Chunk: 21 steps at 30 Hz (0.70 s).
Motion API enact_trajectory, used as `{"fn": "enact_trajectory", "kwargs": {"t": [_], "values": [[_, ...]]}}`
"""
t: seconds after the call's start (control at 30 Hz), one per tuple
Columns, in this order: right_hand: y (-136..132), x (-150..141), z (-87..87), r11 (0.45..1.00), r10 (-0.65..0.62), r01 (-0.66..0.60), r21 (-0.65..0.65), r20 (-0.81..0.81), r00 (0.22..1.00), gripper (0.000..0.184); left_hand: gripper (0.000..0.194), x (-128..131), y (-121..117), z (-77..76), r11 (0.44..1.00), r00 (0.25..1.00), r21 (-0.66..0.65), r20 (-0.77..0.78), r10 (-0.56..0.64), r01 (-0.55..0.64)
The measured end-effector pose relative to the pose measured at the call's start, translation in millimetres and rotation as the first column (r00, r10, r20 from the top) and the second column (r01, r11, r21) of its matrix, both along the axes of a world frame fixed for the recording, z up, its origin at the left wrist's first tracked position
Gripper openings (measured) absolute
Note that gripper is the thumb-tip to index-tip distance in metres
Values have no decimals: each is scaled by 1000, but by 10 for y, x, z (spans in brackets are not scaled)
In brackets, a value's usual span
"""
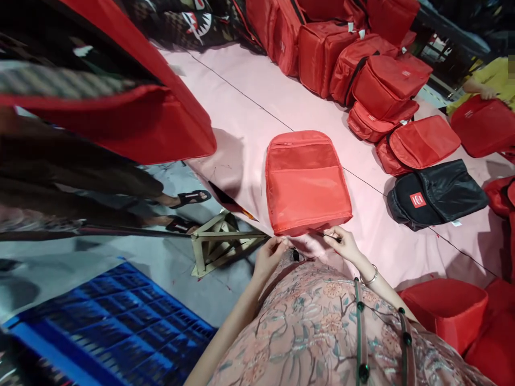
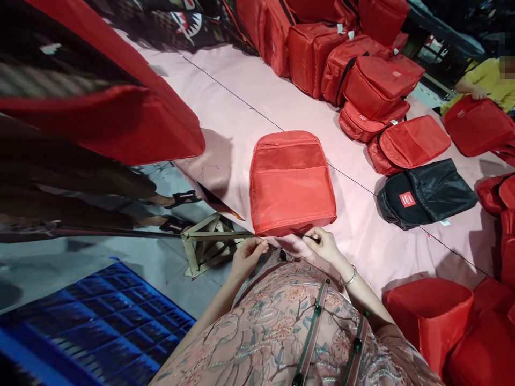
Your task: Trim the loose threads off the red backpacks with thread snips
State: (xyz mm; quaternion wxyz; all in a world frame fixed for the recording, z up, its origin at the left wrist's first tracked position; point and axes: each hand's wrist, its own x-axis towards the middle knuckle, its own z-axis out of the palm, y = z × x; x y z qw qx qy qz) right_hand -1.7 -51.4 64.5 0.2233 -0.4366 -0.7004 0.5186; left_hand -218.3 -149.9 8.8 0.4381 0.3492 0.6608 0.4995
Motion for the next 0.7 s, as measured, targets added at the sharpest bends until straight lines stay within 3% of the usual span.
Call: {"fn": "enact_trajectory", "kwargs": {"t": [0.07, 0.17, 0.23, 0.3, 0.4, 0.47, 0.6, 0.7], "values": [[35, 182, -79, 984, -163, 151, -92, -136, 977, 31, 25, -14, 11, 47, 999, 996, 43, -93, 0, 4], [124, 362, -170, 901, -428, 380, -212, -280, 859, 34, 30, -26, 71, 87, 980, 953, 189, -281, 116, -64], [204, 425, -228, 834, -551, 496, -243, -321, 770, 38, 37, -36, 131, 95, 966, 896, 257, -426, 125, -13], [292, 458, -293, 782, -623, 567, -260, -310, 718, 41, 30, -52, 192, 97, 961, 813, 265, -576, 90, 82], [435, 483, -402, 738, -675, 633, -235, -234, 700, 46, 16, -79, 257, 94, 957, 686, 263, -720, 108, 126], [541, 488, -469, 730, -683, 662, -168, -176, 709, 45, 15, -98, 277, 91, 957, 649, 266, -750, 128, 119], [755, 456, -587, 755, -655, 655, -20, -63, 753, 42, 16, -136, 281, 86, 956, 647, 261, -754, 114, 136], [855, 404, -689, 780, -626, 626, -14, 9, 780, 42, 16, -163, 271, 83, 957, 658, 255, -746, 104, 138]]}}
